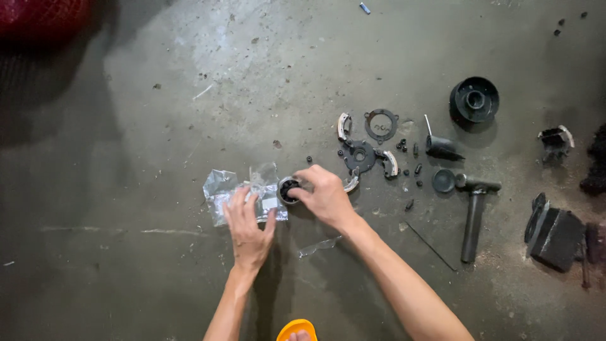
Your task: Assembling small mechanical components, likely a clutch or brake assembly, on a workshop floor.
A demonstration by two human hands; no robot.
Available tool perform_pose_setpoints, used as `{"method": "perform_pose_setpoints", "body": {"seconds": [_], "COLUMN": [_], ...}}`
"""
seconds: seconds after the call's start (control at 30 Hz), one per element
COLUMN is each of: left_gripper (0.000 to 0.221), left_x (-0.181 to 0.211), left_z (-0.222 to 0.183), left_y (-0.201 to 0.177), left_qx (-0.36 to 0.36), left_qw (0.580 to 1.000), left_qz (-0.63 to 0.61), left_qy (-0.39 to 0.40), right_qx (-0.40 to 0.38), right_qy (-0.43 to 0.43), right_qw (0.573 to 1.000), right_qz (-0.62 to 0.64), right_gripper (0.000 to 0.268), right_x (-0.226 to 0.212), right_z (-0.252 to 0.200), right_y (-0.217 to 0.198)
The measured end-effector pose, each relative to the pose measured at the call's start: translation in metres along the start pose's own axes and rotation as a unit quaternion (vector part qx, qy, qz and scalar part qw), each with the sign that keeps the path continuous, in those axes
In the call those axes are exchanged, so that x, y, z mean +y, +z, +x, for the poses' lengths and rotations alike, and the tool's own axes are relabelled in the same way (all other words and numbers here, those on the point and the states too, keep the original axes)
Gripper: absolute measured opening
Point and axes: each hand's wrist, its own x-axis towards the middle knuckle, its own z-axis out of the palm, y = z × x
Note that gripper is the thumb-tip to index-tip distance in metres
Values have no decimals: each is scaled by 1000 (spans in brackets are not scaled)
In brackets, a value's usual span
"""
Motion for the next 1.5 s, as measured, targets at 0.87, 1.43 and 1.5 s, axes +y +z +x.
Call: {"method": "perform_pose_setpoints", "body": {"seconds": [0.87, 1.43, 1.5], "left_gripper": [28, 30, 27], "left_x": [-16, -1, -10], "left_z": [5, -12, -14], "left_y": [-27, -43, -34], "left_qx": [91, 89, 119], "left_qw": [980, 977, 978], "left_qz": [-118, -135, -109], "left_qy": [-131, -137, -136], "right_qx": [-58, -52, -153], "right_qy": [-51, 48, 72], "right_qw": [945, 988, 963], "right_qz": [-318, -136, -209], "right_gripper": [17, 67, 95], "right_x": [90, -17, -14], "right_z": [25, 5, 7], "right_y": [33, -7, 0]}}
